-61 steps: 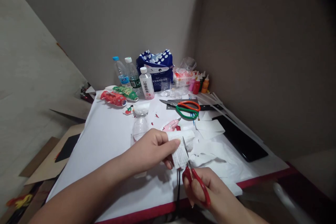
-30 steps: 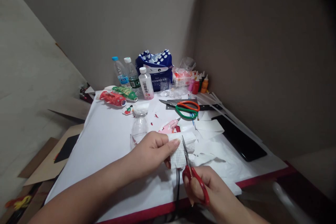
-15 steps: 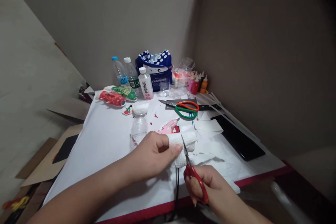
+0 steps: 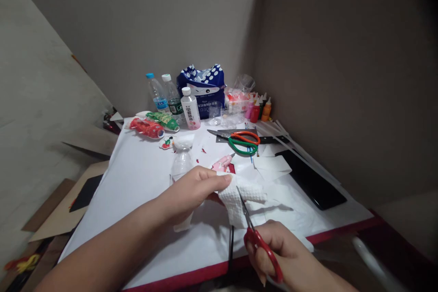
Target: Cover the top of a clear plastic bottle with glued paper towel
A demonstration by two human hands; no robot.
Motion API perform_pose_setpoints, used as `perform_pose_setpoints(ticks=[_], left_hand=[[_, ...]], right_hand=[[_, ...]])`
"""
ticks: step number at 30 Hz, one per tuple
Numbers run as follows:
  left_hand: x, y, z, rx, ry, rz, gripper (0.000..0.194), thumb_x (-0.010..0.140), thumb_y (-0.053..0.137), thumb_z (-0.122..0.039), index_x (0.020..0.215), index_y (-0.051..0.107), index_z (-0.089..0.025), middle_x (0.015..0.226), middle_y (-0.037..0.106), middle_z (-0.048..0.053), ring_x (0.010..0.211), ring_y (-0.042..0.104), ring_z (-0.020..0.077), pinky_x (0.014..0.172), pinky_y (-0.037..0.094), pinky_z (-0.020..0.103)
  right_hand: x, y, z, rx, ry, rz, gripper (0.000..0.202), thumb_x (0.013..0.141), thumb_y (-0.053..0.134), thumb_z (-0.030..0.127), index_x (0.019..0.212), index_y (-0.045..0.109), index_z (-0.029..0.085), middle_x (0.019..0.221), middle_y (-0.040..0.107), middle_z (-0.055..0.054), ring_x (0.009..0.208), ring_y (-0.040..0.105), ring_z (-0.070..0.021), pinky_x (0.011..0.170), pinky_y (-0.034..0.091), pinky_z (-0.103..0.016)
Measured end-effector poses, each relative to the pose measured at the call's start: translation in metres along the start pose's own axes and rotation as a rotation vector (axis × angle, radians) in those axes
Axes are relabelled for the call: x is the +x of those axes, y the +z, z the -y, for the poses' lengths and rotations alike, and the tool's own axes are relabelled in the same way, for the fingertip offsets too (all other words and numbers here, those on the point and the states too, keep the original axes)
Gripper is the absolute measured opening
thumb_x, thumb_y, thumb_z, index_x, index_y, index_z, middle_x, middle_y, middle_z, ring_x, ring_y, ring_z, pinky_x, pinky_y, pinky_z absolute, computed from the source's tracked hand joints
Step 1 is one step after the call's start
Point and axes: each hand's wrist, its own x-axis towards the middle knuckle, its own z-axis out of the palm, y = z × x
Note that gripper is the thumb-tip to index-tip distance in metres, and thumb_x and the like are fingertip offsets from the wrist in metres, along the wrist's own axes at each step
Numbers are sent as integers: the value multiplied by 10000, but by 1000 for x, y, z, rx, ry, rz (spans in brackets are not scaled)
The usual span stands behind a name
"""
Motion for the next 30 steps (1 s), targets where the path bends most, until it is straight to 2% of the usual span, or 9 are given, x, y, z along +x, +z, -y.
perform_pose_setpoints(ticks=[4,8,12,16,21,24,27,30], left_hand=[[-4,2,-3,-46,-12,11,311,839,639,-384,724,766,-125,655,716,49,604,596,111,672,465,226],[-6,4,-5,-22,-21,-20,273,775,713,-349,633,724,-116,624,693,39,605,583,112,653,443,226],[-7,6,-5,18,-8,-34,271,788,694,-351,701,735,-98,705,723,80,718,635,171,739,465,281],[-7,6,0,64,19,-50,292,810,667,-378,756,744,-102,755,733,86,733,633,178,751,464,295],[-7,8,1,149,38,-101,327,791,662,-426,699,725,-118,708,707,66,702,616,179,733,466,300],[-8,11,-3,215,65,-122,358,796,643,-449,643,702,-131,666,683,55,699,613,186,726,472,305],[-9,13,-6,320,124,-172,372,807,627,-442,588,678,-146,669,673,49,747,613,194,761,473,308],[-8,12,-6,422,169,-217,362,803,629,-434,565,671,-165,678,671,44,778,607,200,805,466,318]], right_hand=[[0,0,-3,25,-43,-15,599,766,587,683,508,404,175,495,434,28,478,353,-69,476,248,-221],[0,2,-3,11,-55,-12,643,730,546,770,524,410,176,498,425,30,484,349,-74,478,240,-230],[3,5,0,18,-69,-32,634,730,557,760,527,394,182,505,404,35,492,333,-77,488,235,-235],[6,8,3,45,-92,-42,640,731,564,754,519,369,182,517,392,36,510,322,-77,502,225,-236],[8,11,4,79,-54,-52,613,728,588,733,538,397,182,519,397,41,494,293,-71,488,213,-234],[8,12,5,92,-60,-68,573,749,614,663,522,393,185,508,397,45,488,293,-71,492,228,-234],[8,12,5,78,-68,-84,525,777,624,572,510,388,187,514,411,41,503,317,-78,510,246,-237],[8,11,4,58,-78,-83,517,815,588,563,521,391,187,523,415,38,510,322,-81,518,244,-240]])
